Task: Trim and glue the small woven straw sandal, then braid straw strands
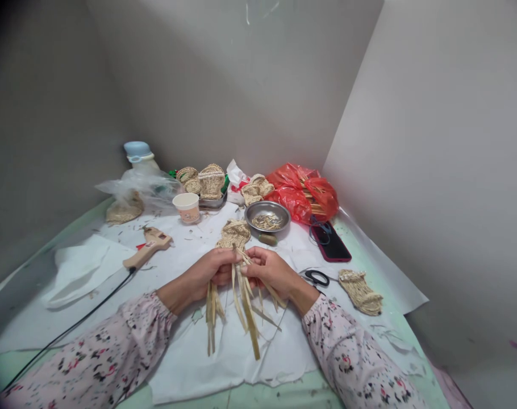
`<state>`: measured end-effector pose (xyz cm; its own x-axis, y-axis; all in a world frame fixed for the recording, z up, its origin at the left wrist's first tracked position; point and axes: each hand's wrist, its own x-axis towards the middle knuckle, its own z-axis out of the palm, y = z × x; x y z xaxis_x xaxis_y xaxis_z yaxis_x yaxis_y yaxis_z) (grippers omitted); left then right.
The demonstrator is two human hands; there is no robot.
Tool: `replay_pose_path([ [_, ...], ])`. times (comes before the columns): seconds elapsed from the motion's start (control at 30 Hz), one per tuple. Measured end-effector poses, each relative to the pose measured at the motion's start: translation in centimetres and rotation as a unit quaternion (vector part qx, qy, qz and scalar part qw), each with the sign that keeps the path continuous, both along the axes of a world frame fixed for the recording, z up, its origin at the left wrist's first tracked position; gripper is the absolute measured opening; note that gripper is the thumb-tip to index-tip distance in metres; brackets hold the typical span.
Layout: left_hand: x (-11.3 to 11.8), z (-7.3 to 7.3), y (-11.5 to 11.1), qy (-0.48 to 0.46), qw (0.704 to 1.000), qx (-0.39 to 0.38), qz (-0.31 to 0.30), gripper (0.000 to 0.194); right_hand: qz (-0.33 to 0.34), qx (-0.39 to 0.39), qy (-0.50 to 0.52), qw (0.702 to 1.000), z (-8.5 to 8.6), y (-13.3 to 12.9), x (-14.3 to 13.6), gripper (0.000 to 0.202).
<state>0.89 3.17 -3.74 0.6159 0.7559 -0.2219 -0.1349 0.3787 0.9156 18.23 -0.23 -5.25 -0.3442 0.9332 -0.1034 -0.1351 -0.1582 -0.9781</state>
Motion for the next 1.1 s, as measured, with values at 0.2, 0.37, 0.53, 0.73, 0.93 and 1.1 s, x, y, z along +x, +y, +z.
replay_pose_path([
  [0.2,-0.05,-0.07,0.06,0.000,1.000,-0.005,-0.005,0.024,0.003,-0.016,0.055,0.998,-0.59,0.41,0.67,0.024],
  [0.37,0.04,-0.07,0.05,0.013,1.000,0.006,0.001,0.024,0.013,-0.025,0.066,0.997,-0.39,0.46,0.74,0.023],
  [0.53,0.08,0.07,-0.06,0.022,1.000,0.011,0.005,0.026,0.046,-0.043,0.086,0.994,-0.20,0.20,0.46,0.033],
  [0.73,0.04,-0.06,0.08,0.037,0.999,0.017,-0.001,0.021,0.041,-0.025,0.108,0.993,-0.09,0.33,0.60,0.025],
  [0.93,0.12,-0.03,-0.01,0.080,0.995,0.055,0.013,0.017,0.027,-0.031,0.123,0.992,-0.12,0.57,0.70,0.018],
  [1.1,0.25,0.16,-0.20,0.082,0.993,0.075,0.032,0.026,0.025,-0.048,0.149,0.987,-0.01,0.51,0.60,0.018],
])
